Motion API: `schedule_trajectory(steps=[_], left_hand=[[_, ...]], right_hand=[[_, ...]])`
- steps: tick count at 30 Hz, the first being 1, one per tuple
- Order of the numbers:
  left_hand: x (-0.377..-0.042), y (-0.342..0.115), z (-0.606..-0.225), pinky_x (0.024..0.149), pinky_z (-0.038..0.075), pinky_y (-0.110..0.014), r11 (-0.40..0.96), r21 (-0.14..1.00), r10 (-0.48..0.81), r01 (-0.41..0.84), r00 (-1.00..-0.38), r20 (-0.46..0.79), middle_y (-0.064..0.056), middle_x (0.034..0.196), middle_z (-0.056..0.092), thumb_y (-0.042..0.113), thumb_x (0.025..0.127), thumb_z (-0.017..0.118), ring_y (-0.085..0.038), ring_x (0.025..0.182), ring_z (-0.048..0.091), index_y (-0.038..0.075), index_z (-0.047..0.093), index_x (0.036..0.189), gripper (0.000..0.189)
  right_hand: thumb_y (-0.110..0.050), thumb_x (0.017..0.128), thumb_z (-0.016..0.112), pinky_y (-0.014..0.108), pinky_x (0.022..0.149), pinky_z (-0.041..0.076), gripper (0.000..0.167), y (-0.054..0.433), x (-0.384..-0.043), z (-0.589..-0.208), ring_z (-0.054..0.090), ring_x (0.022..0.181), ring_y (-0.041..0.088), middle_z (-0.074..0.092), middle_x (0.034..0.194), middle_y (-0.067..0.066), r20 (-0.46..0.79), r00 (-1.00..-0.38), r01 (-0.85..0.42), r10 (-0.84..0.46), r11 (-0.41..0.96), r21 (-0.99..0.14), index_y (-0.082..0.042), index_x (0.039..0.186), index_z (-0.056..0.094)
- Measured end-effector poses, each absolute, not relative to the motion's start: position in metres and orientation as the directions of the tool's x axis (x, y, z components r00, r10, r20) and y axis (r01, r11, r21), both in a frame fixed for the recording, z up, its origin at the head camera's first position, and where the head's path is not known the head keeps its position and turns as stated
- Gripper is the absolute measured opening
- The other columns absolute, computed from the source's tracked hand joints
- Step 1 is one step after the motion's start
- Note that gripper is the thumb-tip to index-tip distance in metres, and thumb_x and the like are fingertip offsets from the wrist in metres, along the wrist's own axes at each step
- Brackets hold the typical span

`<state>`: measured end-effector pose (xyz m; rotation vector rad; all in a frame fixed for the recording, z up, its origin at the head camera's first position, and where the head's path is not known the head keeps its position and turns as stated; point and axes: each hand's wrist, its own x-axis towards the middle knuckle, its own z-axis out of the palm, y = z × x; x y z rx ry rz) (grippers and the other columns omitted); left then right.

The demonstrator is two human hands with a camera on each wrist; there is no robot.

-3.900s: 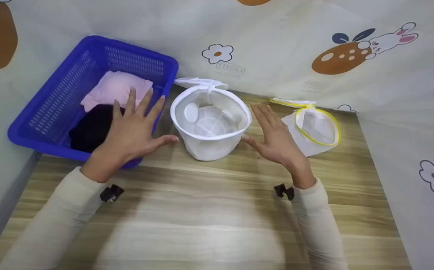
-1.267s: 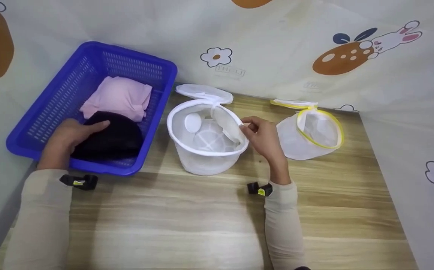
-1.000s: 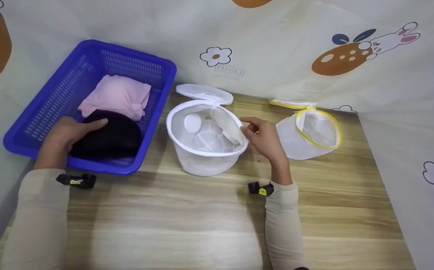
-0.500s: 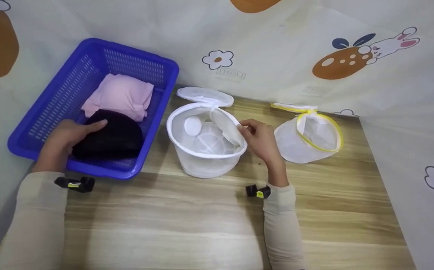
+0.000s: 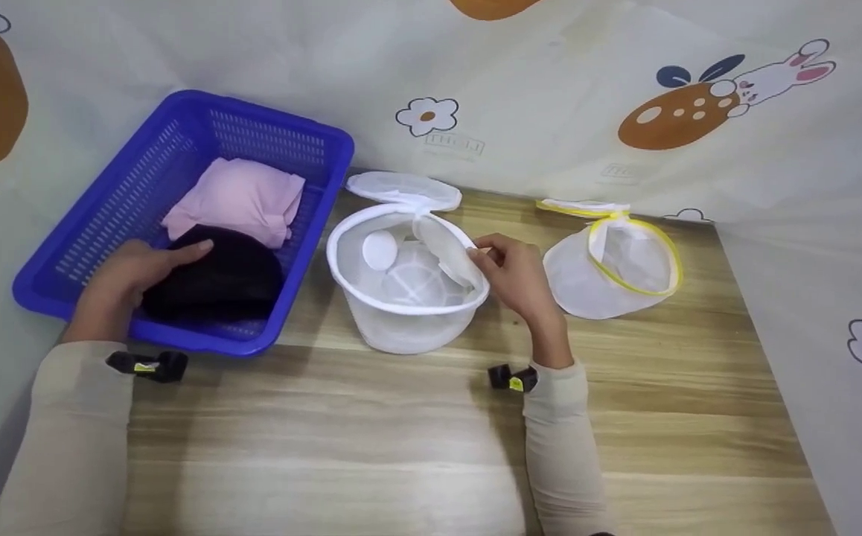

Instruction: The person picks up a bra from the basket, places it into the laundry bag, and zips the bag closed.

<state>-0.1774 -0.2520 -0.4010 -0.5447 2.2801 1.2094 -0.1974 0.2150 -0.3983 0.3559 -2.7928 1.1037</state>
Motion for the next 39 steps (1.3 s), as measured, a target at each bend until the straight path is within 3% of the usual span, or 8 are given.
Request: schedule_trajectory(steps=[4,9,13,17,22,29,33,39], left_hand=[[-0.1765,-0.2529,-0.4021,0.101,0.033,-0.054,0.537,0.612,-0.152,-0.581,-0.78,-0.607,-0.032,0.136,0.024,0.075,0.073,0.058,-0.042,0.115,0.031,-0.022,0.003,0.14,0.13],[-0.1797,-0.253,-0.4025,0.101,0.033,-0.053,0.529,0.623,-0.135,-0.576,-0.782,-0.608,-0.029,0.136,0.023,0.075,0.07,0.063,-0.041,0.114,0.031,-0.021,0.004,0.141,0.133],[-0.182,-0.2553,-0.3988,0.08,0.043,-0.039,0.536,0.643,-0.138,-0.546,-0.809,-0.572,-0.021,0.114,0.032,0.071,0.069,0.067,-0.033,0.098,0.038,-0.018,0.022,0.135,0.119],[-0.1827,-0.2563,-0.3984,0.062,0.038,-0.031,0.542,0.647,-0.136,-0.536,-0.816,-0.562,-0.011,0.094,0.03,0.068,0.07,0.069,-0.025,0.081,0.039,-0.007,0.034,0.117,0.095],[-0.1814,-0.2542,-0.4015,0.071,0.04,-0.029,0.524,0.673,-0.095,-0.523,-0.82,-0.564,-0.012,0.105,0.029,0.065,0.073,0.069,-0.028,0.095,0.036,-0.006,0.034,0.12,0.092],[-0.1775,-0.2559,-0.4035,0.068,0.043,-0.027,0.522,0.696,-0.097,-0.493,-0.845,-0.526,-0.015,0.11,0.034,0.063,0.076,0.068,-0.028,0.096,0.039,-0.008,0.039,0.122,0.089],[-0.178,-0.2535,-0.4047,0.077,0.043,-0.031,0.517,0.718,-0.067,-0.465,-0.859,-0.508,-0.027,0.135,0.029,0.062,0.077,0.067,-0.033,0.108,0.036,-0.014,0.02,0.143,0.111],[-0.1794,-0.2534,-0.4032,0.094,0.04,-0.045,0.503,0.731,-0.049,-0.461,-0.86,-0.509,-0.03,0.147,0.017,0.061,0.078,0.067,-0.038,0.118,0.03,-0.013,0.01,0.146,0.116]], right_hand=[[-0.019,0.092,0.064,0.028,0.056,0.04,0.017,0.215,-0.1964,-0.3991,0.049,0.058,0.013,0.057,0.064,0.0,0.19,-0.964,-0.264,-0.184,0.708,-0.654,-0.005,0.097,0.071],[-0.019,0.091,0.064,0.028,0.056,0.04,0.016,0.2145,-0.1944,-0.3989,0.049,0.059,0.014,0.058,0.065,0.001,0.187,-0.968,-0.249,-0.167,0.725,-0.643,-0.005,0.094,0.071],[-0.02,0.092,0.063,0.028,0.057,0.041,0.016,0.215,-0.1945,-0.3977,0.05,0.06,0.014,0.058,0.067,0.001,0.175,-0.97,-0.241,-0.167,0.725,-0.645,-0.005,0.094,0.07],[-0.018,0.091,0.064,0.029,0.057,0.041,0.015,0.2182,-0.1933,-0.3961,0.05,0.061,0.015,0.058,0.067,0.002,0.171,-0.973,-0.228,-0.152,0.723,-0.653,-0.005,0.094,0.07],[-0.018,0.091,0.064,0.029,0.057,0.04,0.014,0.2207,-0.1924,-0.3946,0.049,0.061,0.015,0.057,0.067,0.002,0.159,-0.976,-0.218,-0.15,0.723,-0.656,-0.006,0.094,0.07],[-0.019,0.092,0.064,0.028,0.058,0.041,0.015,0.219,-0.1934,-0.3949,0.05,0.062,0.015,0.058,0.068,0.002,0.157,-0.972,-0.234,-0.174,0.714,-0.659,-0.005,0.095,0.07],[-0.019,0.092,0.064,0.029,0.059,0.041,0.015,0.2205,-0.1928,-0.3952,0.05,0.062,0.015,0.058,0.067,0.002,0.16,-0.973,-0.231,-0.167,0.72,-0.654,-0.006,0.095,0.07],[-0.02,0.092,0.064,0.029,0.059,0.041,0.016,0.2216,-0.1927,-0.3955,0.051,0.062,0.015,0.058,0.067,0.001,0.168,-0.972,-0.233,-0.162,0.729,-0.643,-0.006,0.095,0.071]])
